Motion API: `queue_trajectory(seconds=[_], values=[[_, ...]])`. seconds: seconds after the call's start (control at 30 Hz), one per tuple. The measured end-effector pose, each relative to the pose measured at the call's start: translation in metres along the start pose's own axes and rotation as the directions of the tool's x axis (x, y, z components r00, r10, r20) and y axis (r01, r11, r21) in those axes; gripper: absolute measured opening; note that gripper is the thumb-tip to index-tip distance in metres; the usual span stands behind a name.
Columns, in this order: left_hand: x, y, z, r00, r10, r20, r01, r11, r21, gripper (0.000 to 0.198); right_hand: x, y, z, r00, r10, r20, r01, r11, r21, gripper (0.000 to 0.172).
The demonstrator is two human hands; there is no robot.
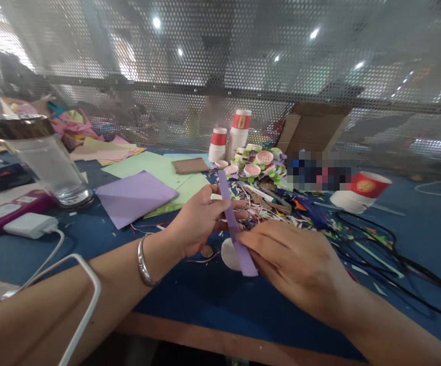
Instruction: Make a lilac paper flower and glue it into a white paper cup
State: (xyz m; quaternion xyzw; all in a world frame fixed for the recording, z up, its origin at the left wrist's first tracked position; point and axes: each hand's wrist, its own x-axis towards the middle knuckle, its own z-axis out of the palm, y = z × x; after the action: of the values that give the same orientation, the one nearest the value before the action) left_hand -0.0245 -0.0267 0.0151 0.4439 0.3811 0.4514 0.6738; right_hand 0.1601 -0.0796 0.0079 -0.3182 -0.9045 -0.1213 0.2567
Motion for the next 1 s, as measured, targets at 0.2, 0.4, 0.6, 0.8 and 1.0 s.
queue_trajectory(seconds=[0.2, 0.4, 0.6, 0.8, 1.0], values=[[-0.004, -0.005, 0.001, 0.981, -0.078, 0.178, 0.062, 0.993, 0.096, 0.003, 0.004, 0.006, 0.0, 0.965, 0.254, -0.06, -0.234, 0.944, 0.23, 0.013], [-0.01, -0.006, 0.005, 0.963, -0.011, 0.27, -0.026, 0.991, 0.133, 0.024, 0.008, 0.015, -0.002, 0.897, 0.442, -0.004, -0.404, 0.823, 0.398, 0.017], [-0.01, -0.006, 0.004, 0.909, -0.016, 0.417, -0.062, 0.983, 0.174, 0.014, 0.008, 0.016, -0.004, 0.863, 0.503, 0.031, -0.457, 0.755, 0.47, 0.022], [-0.008, -0.006, 0.005, 0.9, -0.007, 0.435, -0.056, 0.99, 0.133, 0.011, 0.007, 0.017, -0.002, 0.823, 0.567, 0.035, -0.497, 0.688, 0.528, 0.018], [-0.007, -0.01, 0.002, 0.899, -0.039, 0.437, -0.047, 0.982, 0.184, 0.015, 0.008, 0.023, -0.001, 0.727, 0.686, -0.013, -0.554, 0.597, 0.58, 0.024]])
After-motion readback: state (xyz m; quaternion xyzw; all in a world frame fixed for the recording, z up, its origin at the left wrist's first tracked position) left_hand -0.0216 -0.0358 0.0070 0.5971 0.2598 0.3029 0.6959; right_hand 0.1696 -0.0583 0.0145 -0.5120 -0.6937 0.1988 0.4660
